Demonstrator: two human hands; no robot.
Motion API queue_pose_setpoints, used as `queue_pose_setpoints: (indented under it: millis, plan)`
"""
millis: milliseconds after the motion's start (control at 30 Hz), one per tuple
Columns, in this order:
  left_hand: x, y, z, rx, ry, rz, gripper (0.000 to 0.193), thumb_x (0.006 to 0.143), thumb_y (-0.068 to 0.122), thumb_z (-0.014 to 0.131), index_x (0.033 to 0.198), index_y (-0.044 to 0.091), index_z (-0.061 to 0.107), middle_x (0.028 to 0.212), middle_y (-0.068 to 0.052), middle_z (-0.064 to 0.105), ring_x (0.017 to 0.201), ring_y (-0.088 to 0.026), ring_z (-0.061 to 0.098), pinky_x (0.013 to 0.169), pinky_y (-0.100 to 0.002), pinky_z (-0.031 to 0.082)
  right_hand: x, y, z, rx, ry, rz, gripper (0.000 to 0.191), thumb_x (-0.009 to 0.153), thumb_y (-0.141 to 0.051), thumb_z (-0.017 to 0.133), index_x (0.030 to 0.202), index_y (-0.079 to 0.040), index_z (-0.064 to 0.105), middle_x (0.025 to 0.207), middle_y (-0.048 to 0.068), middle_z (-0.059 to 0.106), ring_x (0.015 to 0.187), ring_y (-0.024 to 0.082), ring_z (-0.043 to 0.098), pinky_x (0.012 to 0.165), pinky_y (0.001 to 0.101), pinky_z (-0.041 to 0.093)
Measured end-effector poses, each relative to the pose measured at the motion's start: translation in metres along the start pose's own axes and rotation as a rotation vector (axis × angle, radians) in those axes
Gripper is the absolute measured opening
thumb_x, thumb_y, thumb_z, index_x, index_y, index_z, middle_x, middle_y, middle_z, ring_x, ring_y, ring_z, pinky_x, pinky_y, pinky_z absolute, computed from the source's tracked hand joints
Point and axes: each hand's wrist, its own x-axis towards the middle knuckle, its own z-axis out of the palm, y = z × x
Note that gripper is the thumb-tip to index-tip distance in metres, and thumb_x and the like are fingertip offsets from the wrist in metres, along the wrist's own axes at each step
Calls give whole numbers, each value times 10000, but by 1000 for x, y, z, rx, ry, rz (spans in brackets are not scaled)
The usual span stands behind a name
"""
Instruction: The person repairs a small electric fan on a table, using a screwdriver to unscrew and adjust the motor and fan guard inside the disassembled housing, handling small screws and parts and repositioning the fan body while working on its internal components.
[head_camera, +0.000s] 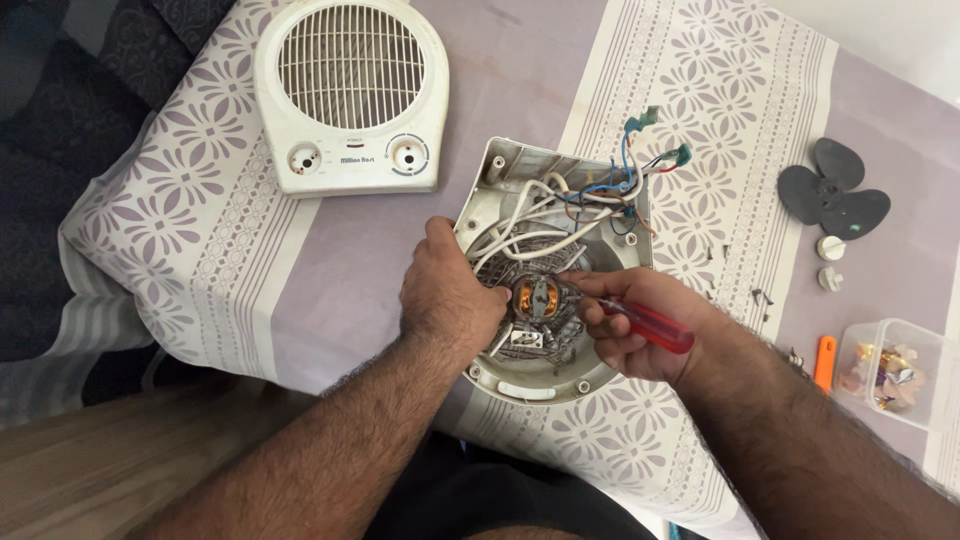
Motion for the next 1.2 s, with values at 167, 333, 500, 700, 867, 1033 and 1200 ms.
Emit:
queue_pose_setpoints:
  millis: [167, 333, 500, 700, 867, 1033, 1200]
  plan:
    - [4, -8, 7, -22, 38, 43, 766, 786, 180, 853, 1367, 63, 368, 1319, -172, 527, 1277, -331, 556, 1101, -470, 462, 6, -5, 3, 143, -5, 75, 153, 999, -128, 507, 1082, -52, 611, 649, 22, 626, 391, 51, 496, 300, 166, 347]
    - [-8, -14, 19, 55, 572, 357, 890, 621, 203, 900, 1334, 10, 403, 1279, -229, 534, 1198, -411, 544, 1042, -555, 436, 9, -3, 8, 218, 58, 66, 105, 988, -87, 504, 953, -11, 567, 692, 36, 638, 433, 51, 520, 317, 174, 366]
    - [-39, -7, 20, -215, 593, 852, 520, 746, 61, 779, 1213, 34, 551, 1193, -160, 609, 1150, -350, 617, 968, -485, 481, 24, -4, -4, 304, 49, 114, 138, 980, -83, 496, 916, 4, 581, 708, 55, 656, 459, 59, 568, 328, 171, 405]
    - [-81, 13, 16, -416, 7, 914, 318, 804, 114, 785, 1088, 93, 644, 1027, -74, 652, 959, -255, 693, 831, -369, 595, 46, 4, -23, 258, -470, 31, 138, 1045, -126, 596, 960, -31, 650, 819, 85, 680, 688, 146, 679, 597, 236, 572]
    - [-91, 21, 16, -259, 119, 883, 300, 766, 164, 821, 1011, 85, 667, 979, -71, 678, 978, -277, 676, 858, -413, 550, 31, 16, -14, 81, -248, -206, 210, 957, -229, 589, 1039, -45, 647, 988, 162, 693, 943, 224, 706, 832, 354, 609]
    - [-96, 21, 20, -304, 134, 895, 215, 831, 105, 720, 1045, 100, 708, 1011, -71, 704, 1019, -282, 679, 883, -405, 555, 13, 15, 7, 235, -202, -172, 342, 1039, -296, 472, 1253, -82, 631, 1180, 151, 680, 1151, 198, 646, 1008, 359, 544]
    - [-100, 19, 28, -325, 132, 885, 218, 870, 114, 692, 1087, 107, 713, 1031, -63, 721, 1032, -256, 701, 917, -379, 564, 2, 18, 15, 276, -311, -247, 460, 1048, -334, 346, 1389, -118, 568, 1271, 133, 659, 1195, 187, 639, 1005, 357, 540]
